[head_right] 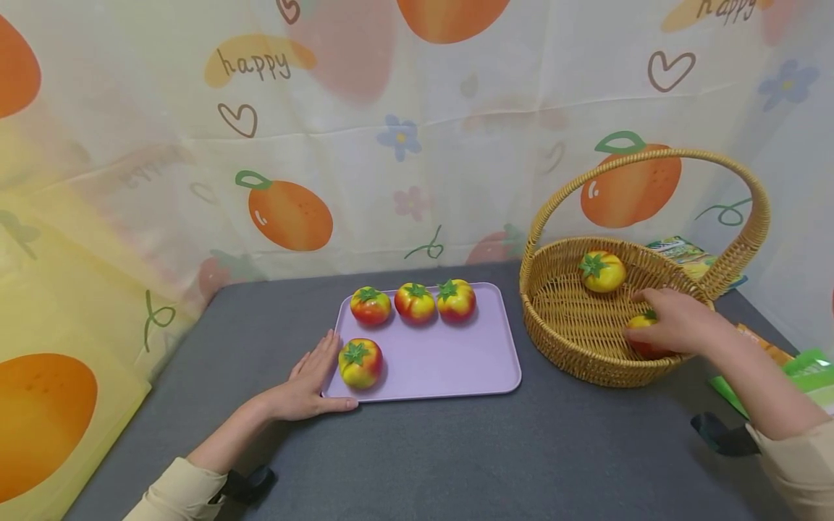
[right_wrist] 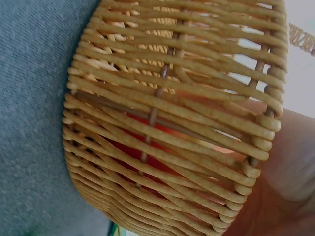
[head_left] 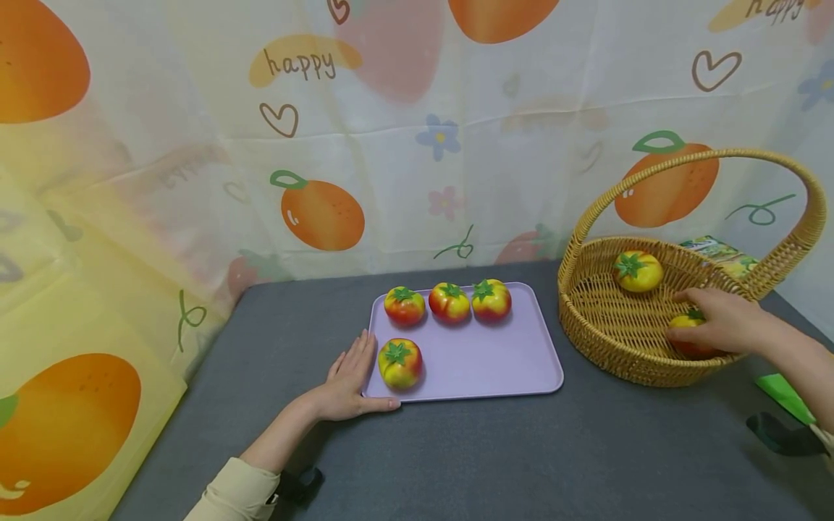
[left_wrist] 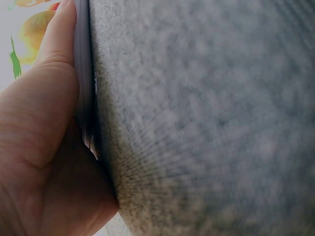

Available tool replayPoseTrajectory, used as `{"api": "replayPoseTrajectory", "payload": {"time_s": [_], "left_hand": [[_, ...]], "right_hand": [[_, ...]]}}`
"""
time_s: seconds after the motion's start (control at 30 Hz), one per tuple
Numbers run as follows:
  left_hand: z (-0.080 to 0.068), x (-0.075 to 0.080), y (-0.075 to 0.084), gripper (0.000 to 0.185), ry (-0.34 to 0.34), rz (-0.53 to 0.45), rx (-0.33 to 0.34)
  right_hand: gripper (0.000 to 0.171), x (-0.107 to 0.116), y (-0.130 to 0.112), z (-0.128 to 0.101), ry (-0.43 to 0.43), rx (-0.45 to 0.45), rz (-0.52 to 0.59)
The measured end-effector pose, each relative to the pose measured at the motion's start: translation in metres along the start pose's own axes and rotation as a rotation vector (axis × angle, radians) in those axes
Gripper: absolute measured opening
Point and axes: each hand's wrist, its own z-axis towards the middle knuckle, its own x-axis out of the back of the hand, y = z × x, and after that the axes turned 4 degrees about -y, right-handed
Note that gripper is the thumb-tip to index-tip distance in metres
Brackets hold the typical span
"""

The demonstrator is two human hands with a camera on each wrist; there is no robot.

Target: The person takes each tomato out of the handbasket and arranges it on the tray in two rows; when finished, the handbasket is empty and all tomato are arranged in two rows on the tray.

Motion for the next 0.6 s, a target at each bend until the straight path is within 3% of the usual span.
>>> {"api": "replayPoseTrajectory", "payload": {"time_s": [0.23,0.6], "left_hand": [[-0.0003,-0.0003,0.0001,0.117,0.006,-0.002,-0.01],[-0.0003,-0.0001,0.0,0.117,0.004,-0.002,-0.008]], "right_hand": [[0.064,0.0029,0.0028,-0.0001,-0.065,-0.021,-0.053],[0.061,-0.0005,0.0043,-0.0009,-0.045,-0.026,-0.063]]}}
